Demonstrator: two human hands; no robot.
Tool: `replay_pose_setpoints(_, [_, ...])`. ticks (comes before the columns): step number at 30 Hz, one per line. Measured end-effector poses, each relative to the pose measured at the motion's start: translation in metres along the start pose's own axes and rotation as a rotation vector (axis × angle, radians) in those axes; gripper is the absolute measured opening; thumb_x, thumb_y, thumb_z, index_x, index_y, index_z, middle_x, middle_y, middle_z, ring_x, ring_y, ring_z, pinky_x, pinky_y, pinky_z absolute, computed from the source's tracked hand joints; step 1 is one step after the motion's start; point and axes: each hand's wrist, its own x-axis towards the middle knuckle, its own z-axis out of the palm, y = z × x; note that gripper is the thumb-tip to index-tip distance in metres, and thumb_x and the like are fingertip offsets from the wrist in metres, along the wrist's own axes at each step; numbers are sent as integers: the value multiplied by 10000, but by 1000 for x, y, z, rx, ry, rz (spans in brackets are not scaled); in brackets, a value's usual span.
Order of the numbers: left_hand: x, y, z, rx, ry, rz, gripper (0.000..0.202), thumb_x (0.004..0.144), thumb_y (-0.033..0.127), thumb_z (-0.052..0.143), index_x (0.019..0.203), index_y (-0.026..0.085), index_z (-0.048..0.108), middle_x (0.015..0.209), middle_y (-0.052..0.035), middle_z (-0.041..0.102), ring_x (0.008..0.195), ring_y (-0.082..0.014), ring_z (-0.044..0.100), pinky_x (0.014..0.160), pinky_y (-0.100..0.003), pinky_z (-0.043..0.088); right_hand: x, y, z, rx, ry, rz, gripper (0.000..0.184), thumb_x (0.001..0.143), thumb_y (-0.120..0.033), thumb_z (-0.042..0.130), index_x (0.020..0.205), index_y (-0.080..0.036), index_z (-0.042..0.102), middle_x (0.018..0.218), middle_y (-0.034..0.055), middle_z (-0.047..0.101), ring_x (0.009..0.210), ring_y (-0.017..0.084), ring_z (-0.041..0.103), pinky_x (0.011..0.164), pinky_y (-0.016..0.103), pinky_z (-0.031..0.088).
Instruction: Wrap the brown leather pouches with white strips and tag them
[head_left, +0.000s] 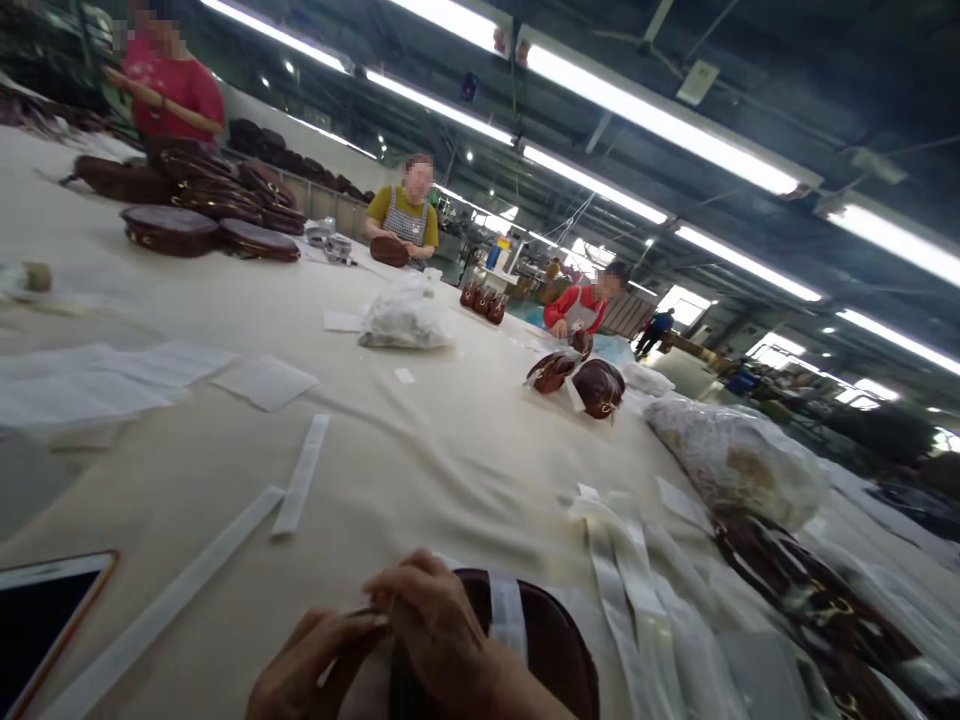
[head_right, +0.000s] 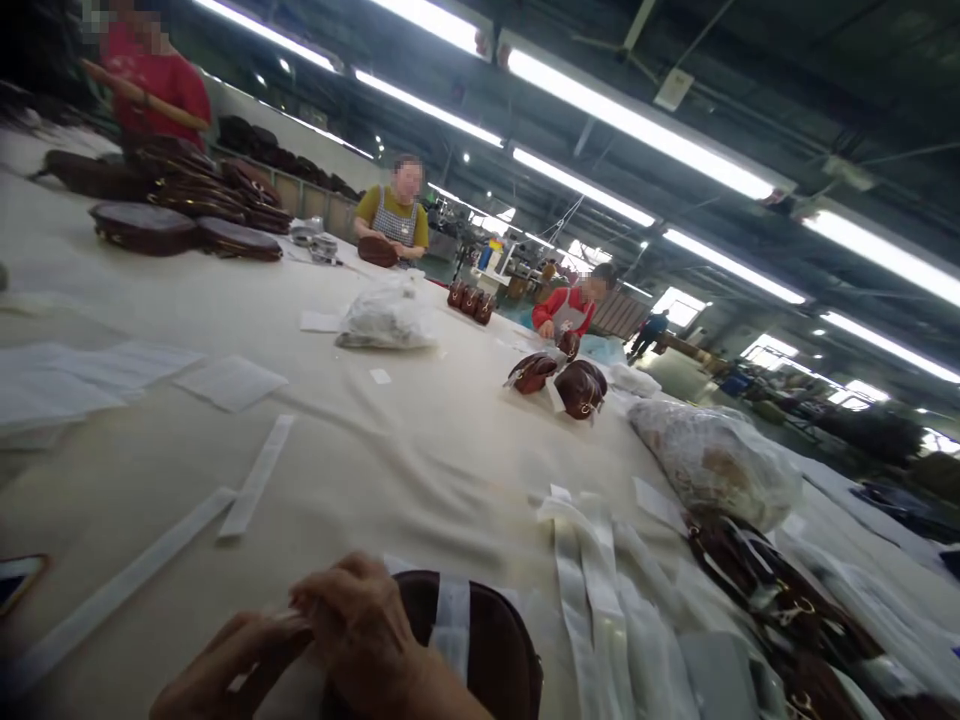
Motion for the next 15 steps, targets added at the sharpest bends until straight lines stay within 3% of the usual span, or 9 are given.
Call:
replay_pose_setpoints(2, [-4, 15, -4, 43, 37, -192, 153, 833, 388, 619, 814, 260, 703, 731, 26, 683, 639, -119, 641, 612, -159, 520, -5, 1, -5, -28, 72, 97, 231, 905, -318, 486, 887, -211, 689, 828, 37, 623, 780, 143, 598, 737, 242, 486])
replay_pose_setpoints(5, [-5, 33, -17, 96, 165, -420, 219, 779, 436, 649, 704, 234, 684, 640, 33, 657, 568, -118, 594, 577, -179, 489, -18, 13, -25, -40, 103, 109, 234, 808, -276, 559, 1010, -225, 665, 1013, 63, 638, 957, 190, 594, 872, 314, 466])
replay_pose_setpoints(7, [-2, 40, -32, 144, 250, -514, 236, 752, 449, 646, 699, 221, 676, 652, 26, 663, 607, -134, 604, 600, -199, 482, -30, 31, -45, -57, 112, 141, 272, 795, -295, 540, 1030, -227, 660, 1029, 67, 644, 990, 203, 593, 893, 332, 463])
replay_pose_setpoints(10, [8, 46, -58, 259, 407, -649, 275, 673, 477, 655, 724, 207, 671, 662, 19, 665, 656, -167, 616, 639, -240, 480, -47, 64, -78, -122, 155, 373, 365, 793, -433, 505, 1044, -206, 645, 1055, 90, 647, 1005, 235, 601, 920, 382, 457])
replay_pose_setpoints(13, [17, 44, -75, 314, 465, -790, 365, 586, 518, 663, 741, 188, 659, 674, -2, 664, 701, -212, 621, 676, -291, 489, -58, 86, -106, -129, 37, 589, 529, 761, -566, 471, 1064, -166, 641, 1133, 134, 634, 1104, 300, 561, 1000, 449, 389])
replay_pose_setpoints(15, [17, 40, -77, 321, 435, -821, 429, 581, 543, 639, 800, 175, 656, 761, -31, 673, 750, -237, 619, 695, -322, 494, -58, 91, -117, -75, -77, 631, 535, 751, -593, 480, 1017, -168, 669, 1117, 125, 652, 1108, 311, 559, 1003, 444, 381])
